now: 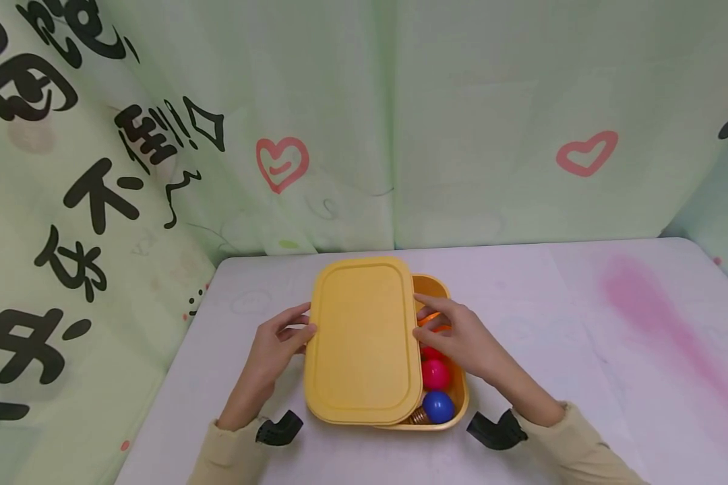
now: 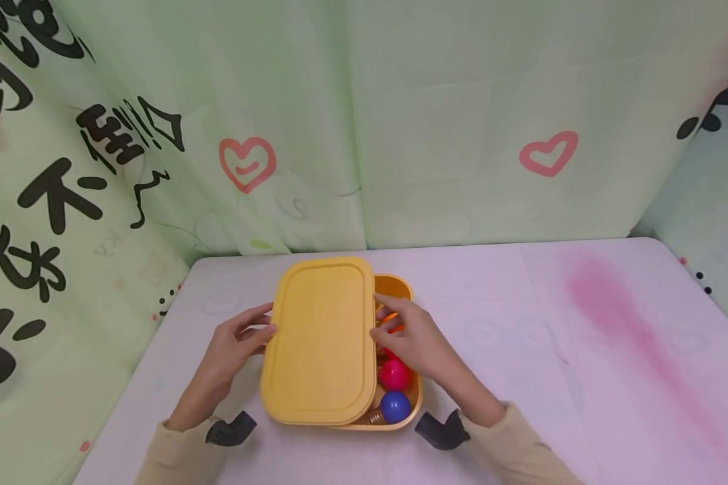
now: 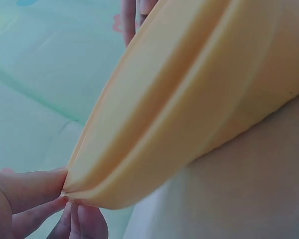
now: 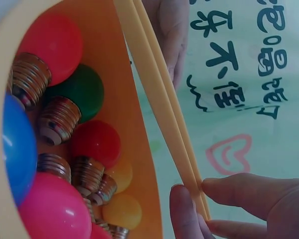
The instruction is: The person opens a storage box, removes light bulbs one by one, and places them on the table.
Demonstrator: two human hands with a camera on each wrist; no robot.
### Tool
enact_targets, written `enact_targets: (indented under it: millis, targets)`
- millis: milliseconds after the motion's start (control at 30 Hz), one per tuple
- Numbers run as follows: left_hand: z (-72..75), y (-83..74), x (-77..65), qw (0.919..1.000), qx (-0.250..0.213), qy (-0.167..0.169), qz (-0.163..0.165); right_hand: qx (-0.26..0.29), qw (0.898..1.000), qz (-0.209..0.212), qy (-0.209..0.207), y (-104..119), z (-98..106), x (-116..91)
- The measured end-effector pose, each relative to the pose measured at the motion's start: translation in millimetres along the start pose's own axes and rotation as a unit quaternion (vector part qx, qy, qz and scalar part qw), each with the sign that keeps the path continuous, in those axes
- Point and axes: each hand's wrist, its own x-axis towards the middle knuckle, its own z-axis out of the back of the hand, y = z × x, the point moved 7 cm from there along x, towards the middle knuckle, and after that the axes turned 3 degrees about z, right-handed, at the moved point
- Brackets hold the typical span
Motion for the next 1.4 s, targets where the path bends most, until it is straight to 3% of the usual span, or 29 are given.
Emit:
enact_targets:
  millis: [933, 1400]
  targets:
    - [41.1, 5.4, 0.8, 0.9991, 0.027, -0.027, 0.017, -0.007, 1.000, 0.017, 0.000, 23, -35, 24]
    - [62.3, 19.6, -2.9, 0.9977, 0.046, -0.038, 0.033, -0.007, 0.999, -0.009, 0.032, 28, -61, 39]
